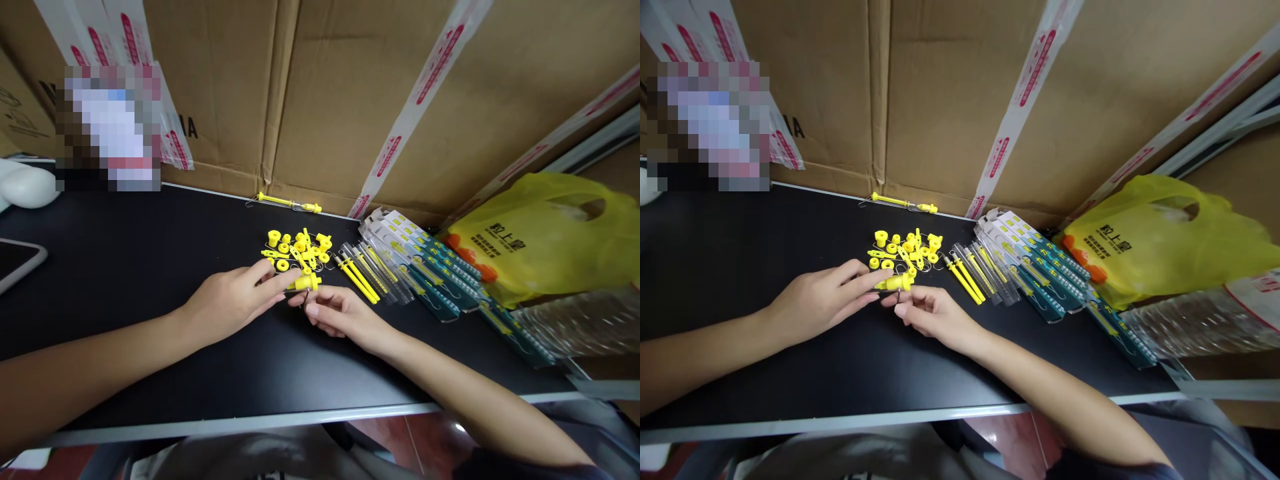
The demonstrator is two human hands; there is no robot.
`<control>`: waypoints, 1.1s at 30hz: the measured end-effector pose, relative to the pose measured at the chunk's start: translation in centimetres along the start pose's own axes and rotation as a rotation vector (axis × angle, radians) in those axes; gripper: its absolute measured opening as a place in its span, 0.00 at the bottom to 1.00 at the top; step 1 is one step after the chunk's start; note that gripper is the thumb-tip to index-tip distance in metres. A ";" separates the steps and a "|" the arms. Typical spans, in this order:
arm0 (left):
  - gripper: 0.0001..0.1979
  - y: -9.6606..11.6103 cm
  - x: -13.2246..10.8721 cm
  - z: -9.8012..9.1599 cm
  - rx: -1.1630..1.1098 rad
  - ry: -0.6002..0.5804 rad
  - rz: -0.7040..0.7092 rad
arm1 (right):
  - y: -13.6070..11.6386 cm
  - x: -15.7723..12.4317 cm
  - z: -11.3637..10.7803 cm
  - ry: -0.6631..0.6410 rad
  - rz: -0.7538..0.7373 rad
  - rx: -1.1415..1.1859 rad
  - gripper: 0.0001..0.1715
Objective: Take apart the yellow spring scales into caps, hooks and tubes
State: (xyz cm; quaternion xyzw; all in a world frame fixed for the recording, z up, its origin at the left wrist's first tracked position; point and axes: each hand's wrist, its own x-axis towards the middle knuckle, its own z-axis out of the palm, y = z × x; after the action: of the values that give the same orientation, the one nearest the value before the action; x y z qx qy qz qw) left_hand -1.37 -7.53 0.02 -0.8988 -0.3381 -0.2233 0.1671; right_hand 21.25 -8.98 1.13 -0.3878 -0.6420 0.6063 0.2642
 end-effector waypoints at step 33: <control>0.21 0.4 0.1 -0.5 -0.095 0.024 0.058 | 1.1 -0.5 -0.7 0.266 -0.425 -0.779 0.05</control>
State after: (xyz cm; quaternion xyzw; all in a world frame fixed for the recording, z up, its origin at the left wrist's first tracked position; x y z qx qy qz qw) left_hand -1.20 -8.02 0.42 -0.9125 -0.2988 -0.2448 0.1347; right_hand 22.30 -9.00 0.19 -0.3925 -0.8478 0.1973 0.2972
